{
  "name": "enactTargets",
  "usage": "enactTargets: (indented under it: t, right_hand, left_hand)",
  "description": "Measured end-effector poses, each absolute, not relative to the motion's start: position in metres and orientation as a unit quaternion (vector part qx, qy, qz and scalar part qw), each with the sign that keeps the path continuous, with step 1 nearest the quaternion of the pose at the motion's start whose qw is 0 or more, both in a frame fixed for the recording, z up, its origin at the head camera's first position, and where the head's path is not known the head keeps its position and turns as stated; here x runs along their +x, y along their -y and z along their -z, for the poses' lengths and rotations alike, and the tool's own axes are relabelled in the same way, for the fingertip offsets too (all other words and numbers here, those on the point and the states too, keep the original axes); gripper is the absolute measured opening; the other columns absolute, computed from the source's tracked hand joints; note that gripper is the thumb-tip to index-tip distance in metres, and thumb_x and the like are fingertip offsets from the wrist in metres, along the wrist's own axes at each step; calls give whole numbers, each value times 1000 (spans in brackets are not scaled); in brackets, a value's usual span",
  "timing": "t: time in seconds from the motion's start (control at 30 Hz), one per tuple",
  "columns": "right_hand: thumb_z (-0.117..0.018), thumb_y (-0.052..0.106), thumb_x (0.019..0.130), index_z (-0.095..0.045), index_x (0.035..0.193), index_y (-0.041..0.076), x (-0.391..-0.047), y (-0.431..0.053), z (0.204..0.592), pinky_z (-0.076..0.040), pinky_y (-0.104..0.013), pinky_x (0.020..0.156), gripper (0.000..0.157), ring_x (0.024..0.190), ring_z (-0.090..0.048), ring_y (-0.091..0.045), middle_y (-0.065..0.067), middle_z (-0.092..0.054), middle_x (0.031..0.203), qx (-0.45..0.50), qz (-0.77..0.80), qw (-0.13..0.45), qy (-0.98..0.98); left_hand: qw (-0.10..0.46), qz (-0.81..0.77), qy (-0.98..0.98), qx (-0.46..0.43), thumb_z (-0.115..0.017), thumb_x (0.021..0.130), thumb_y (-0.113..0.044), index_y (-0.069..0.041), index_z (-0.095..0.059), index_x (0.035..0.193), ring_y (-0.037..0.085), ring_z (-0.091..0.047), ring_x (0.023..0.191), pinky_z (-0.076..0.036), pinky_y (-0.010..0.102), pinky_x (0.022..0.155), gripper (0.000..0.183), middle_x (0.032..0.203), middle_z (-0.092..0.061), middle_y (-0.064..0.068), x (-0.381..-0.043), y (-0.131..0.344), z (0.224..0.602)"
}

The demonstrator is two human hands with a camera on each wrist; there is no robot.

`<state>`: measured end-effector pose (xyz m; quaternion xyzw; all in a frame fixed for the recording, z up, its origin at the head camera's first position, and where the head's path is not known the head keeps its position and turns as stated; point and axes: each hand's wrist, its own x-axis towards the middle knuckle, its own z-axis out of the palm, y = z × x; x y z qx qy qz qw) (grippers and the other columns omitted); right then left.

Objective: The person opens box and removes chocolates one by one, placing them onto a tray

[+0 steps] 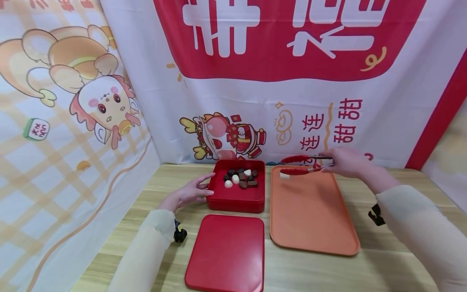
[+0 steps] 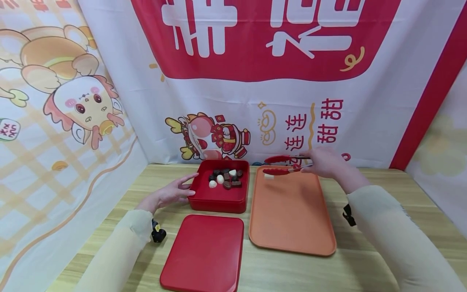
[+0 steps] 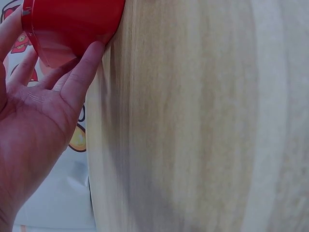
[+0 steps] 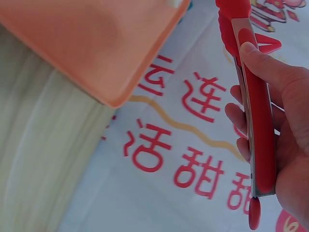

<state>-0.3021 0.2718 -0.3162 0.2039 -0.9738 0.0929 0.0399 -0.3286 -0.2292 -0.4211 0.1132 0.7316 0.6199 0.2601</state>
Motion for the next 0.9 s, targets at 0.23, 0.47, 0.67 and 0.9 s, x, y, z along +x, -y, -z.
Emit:
enactTargets:
  t: [0.23, 0.47, 0.67, 0.9]
  right_hand:
    - [-82, 32, 78, -61, 131, 4, -292, -260, 303, -49, -57, 87, 64, 101, -61, -35, -18, -65, 116, 214, -99, 53, 970]
    - [-83, 33, 77, -60, 133, 6, -290, -234, 299, -49, -54, 87, 66, 100, -62, -34, -18, -65, 117, 233, -90, 63, 966]
    - [-85, 28, 75, -60, 133, 10, -294, -205, 307, -49, -51, 89, 65, 104, -62, -29, -13, -64, 121, 281, -107, 66, 951]
    - [-84, 29, 77, -62, 131, 12, -297, -173, 320, -52, -46, 85, 61, 100, -63, -23, -6, -66, 120, 322, -92, 54, 941]
  left_hand:
    - [262, -618, -732, 117, -61, 95, -5, -18, -16, 157, 40, -41, 131, -46, 50, 96, 78, 153, -26, 27, -330, 230, 424]
    - [263, -618, -731, 118, -61, 95, -6, -20, -17, 157, 40, -42, 130, -46, 50, 96, 77, 152, -27, 26, -331, 230, 424]
    - [264, -618, -731, 118, -61, 95, -7, -22, -19, 157, 40, -42, 131, -46, 50, 96, 76, 153, -27, 25, -331, 231, 425]
    - [265, -615, -733, 118, -60, 96, -6, -22, -18, 157, 40, -41, 131, -46, 49, 96, 75, 153, -27, 26, -332, 231, 424]
